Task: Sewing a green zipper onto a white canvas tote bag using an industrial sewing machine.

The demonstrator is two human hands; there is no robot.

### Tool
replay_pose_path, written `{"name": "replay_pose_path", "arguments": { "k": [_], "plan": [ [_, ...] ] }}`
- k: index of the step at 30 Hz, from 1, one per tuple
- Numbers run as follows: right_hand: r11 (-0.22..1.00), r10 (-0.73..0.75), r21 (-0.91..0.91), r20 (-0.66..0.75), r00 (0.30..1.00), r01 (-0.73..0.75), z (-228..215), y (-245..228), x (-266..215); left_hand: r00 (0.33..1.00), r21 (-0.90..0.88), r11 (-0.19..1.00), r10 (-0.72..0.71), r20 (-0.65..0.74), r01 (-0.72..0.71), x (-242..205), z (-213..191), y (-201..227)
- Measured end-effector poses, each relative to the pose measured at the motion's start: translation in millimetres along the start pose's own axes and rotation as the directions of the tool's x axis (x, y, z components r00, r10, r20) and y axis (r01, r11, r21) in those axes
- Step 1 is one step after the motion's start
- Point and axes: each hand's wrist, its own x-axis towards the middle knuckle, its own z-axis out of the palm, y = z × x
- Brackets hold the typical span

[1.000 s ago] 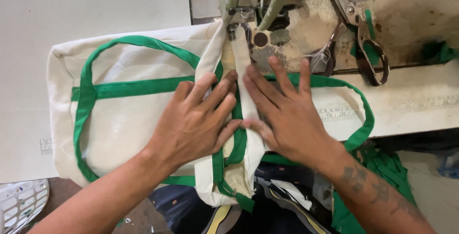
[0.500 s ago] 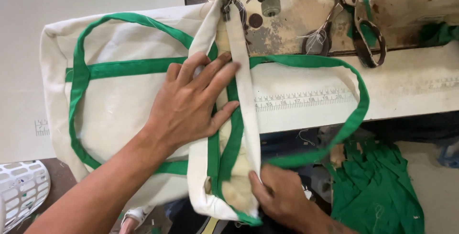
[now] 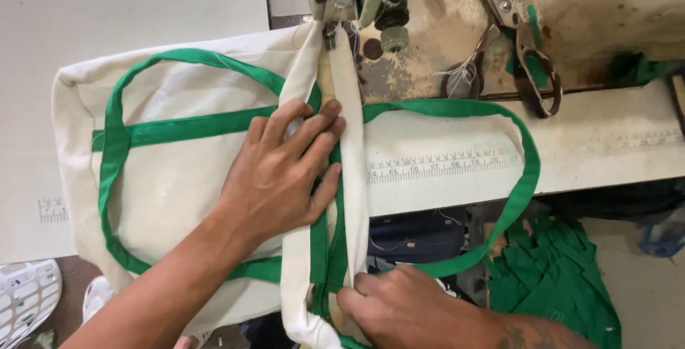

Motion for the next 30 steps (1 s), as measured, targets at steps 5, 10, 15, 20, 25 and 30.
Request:
{"name": "replay_pose_path", "arguments": {
  "k": [5,10,15,20,25,30],
  "plan": [
    [0.978,0.176,0.077,0.183,0.967,-0.192,-32.0,19.6,0.2,1.0,0.047,0.999,0.002,-0.006,-0.002,-2.2,-0.7,1.2],
    [0.975,0.158,-0.001,-0.703,0.693,-0.223,-103.1,50.4,10.0,1.0,0.028,0.999,-0.019,0.007,0.018,-5.1,0.4,2.1],
    [0.892,-0.098,-0.418,-0.557,0.825,-0.175,-96.0,113.7,47.2,0.999,0.001,1.0,-0.028,-0.018,0.028,-4.4,-4.4,-0.6],
    [0.892,-0.061,-0.398,-0.575,0.816,-0.214,-95.7,110.9,45.3,1.0,-0.006,1.0,-0.009,-0.011,0.009,-2.0,-9.1,-5.9],
    [0.89,0.009,-0.371,-0.566,0.825,-0.264,-96.6,109.7,43.1,0.995,-0.044,0.995,-0.085,0.05,0.087,-6.7,-6.0,-0.6],
    [0.897,0.013,-0.356,-0.571,0.821,-0.262,-94.1,107.8,42.3,0.997,-0.028,0.997,-0.069,0.033,0.07,-8.5,-6.4,-1.1]
  ]
}}
